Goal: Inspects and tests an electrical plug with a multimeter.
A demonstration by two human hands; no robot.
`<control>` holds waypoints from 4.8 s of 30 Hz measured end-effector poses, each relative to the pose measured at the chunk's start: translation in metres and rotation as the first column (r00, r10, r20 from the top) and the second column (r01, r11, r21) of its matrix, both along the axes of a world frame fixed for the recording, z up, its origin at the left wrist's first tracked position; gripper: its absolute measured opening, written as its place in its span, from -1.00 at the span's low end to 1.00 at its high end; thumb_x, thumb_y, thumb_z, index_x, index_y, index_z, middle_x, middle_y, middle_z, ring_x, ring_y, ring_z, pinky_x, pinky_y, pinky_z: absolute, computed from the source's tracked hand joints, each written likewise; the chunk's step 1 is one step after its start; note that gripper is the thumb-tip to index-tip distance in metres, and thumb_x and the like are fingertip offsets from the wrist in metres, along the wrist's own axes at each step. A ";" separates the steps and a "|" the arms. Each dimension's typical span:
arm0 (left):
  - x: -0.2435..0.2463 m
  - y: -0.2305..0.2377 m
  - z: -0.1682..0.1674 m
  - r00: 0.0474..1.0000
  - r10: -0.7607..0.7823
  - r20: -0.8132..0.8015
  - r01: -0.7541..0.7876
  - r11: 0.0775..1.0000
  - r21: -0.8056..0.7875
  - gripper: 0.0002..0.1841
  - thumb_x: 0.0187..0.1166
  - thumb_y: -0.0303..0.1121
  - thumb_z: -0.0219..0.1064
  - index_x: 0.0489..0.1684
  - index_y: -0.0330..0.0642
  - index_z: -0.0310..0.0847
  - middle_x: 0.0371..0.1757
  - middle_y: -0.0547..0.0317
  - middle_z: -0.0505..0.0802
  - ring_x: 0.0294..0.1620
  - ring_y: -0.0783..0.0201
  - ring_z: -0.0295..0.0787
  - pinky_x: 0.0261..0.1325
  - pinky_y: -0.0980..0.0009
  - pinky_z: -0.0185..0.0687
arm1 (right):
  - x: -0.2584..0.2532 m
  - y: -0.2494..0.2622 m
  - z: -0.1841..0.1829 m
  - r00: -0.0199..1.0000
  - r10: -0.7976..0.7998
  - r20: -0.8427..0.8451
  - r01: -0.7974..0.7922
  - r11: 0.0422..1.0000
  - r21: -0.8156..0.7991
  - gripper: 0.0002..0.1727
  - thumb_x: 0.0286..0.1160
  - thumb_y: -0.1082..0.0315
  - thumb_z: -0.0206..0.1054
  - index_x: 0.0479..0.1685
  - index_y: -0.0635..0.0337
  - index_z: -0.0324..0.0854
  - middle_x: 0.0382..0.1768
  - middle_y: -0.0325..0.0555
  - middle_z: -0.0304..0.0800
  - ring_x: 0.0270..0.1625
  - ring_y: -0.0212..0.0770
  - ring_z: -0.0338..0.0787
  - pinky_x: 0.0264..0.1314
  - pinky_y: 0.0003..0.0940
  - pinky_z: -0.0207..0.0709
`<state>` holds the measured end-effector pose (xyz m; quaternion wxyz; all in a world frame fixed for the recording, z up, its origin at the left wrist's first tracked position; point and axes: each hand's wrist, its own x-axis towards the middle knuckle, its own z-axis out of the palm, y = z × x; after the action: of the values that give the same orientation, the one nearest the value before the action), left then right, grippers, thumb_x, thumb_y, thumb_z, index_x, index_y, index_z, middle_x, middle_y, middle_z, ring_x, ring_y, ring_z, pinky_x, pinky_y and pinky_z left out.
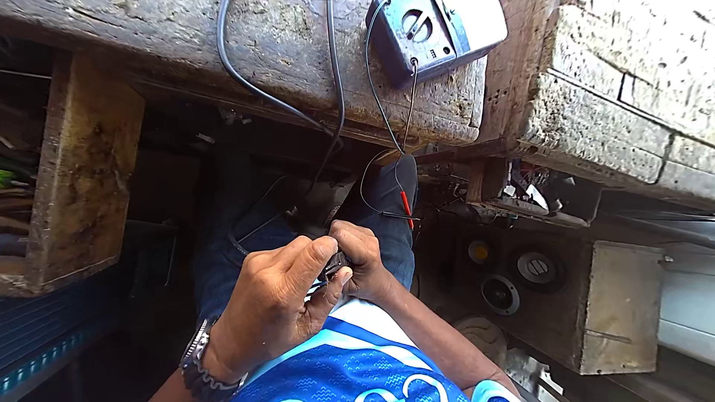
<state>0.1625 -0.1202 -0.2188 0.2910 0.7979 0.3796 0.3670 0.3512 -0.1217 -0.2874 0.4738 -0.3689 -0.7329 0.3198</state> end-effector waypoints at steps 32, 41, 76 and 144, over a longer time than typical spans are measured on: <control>-0.021 0.004 -0.014 0.947 0.052 0.318 0.075 0.924 -0.376 -0.47 0.66 -0.43 0.13 0.62 0.07 0.14 0.25 0.23 0.67 0.19 0.37 0.70 0.24 0.37 0.72 | 0.014 0.026 -0.002 0.756 -0.142 -0.639 -0.308 0.784 -0.539 -0.76 0.72 0.11 0.25 -0.18 0.03 0.70 -0.57 -0.33 0.54 -0.49 -0.42 0.54 -0.31 -0.43 0.50; -0.021 0.007 -0.023 0.985 0.041 0.165 -0.011 0.983 -0.181 -0.91 0.70 -0.42 0.23 0.00 -0.18 0.51 0.18 0.10 0.71 0.36 0.31 0.68 0.33 0.37 0.73 | -0.005 0.031 0.025 0.823 -0.052 -0.565 -0.304 0.801 -0.516 -0.75 0.69 0.18 0.32 0.02 0.18 0.73 -0.39 -0.19 0.73 -0.40 -0.43 0.68 -0.26 -0.51 0.62; -0.132 -0.054 -0.046 0.265 0.728 0.632 -0.521 0.660 -0.542 -0.74 0.84 -0.47 -0.16 0.12 -0.13 0.49 -0.25 0.25 0.84 -0.42 0.30 0.80 -0.36 0.39 0.82 | -0.273 0.134 0.088 0.917 0.343 0.203 -0.343 0.939 -0.039 -0.15 0.17 0.01 0.71 0.57 0.08 0.55 0.33 0.12 0.68 0.36 0.15 0.63 0.23 0.14 0.65; -0.003 0.033 -0.021 0.954 -0.076 0.291 0.207 0.867 -0.453 -0.83 0.66 -0.39 0.25 0.08 -0.09 0.68 -0.44 0.36 0.77 -0.54 0.48 0.65 -0.51 0.61 0.60 | 0.181 -0.004 -0.014 0.595 0.126 0.793 0.183 0.940 -0.287 -0.57 0.36 0.61 0.36 0.10 -0.09 0.88 -0.05 -0.21 0.93 0.05 -0.11 0.88 0.17 0.01 0.73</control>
<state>0.1593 -0.0875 -0.2394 0.5530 0.6710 0.3562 0.3421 0.5317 -0.1255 -0.3010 0.0276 -0.5603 -0.7944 0.2329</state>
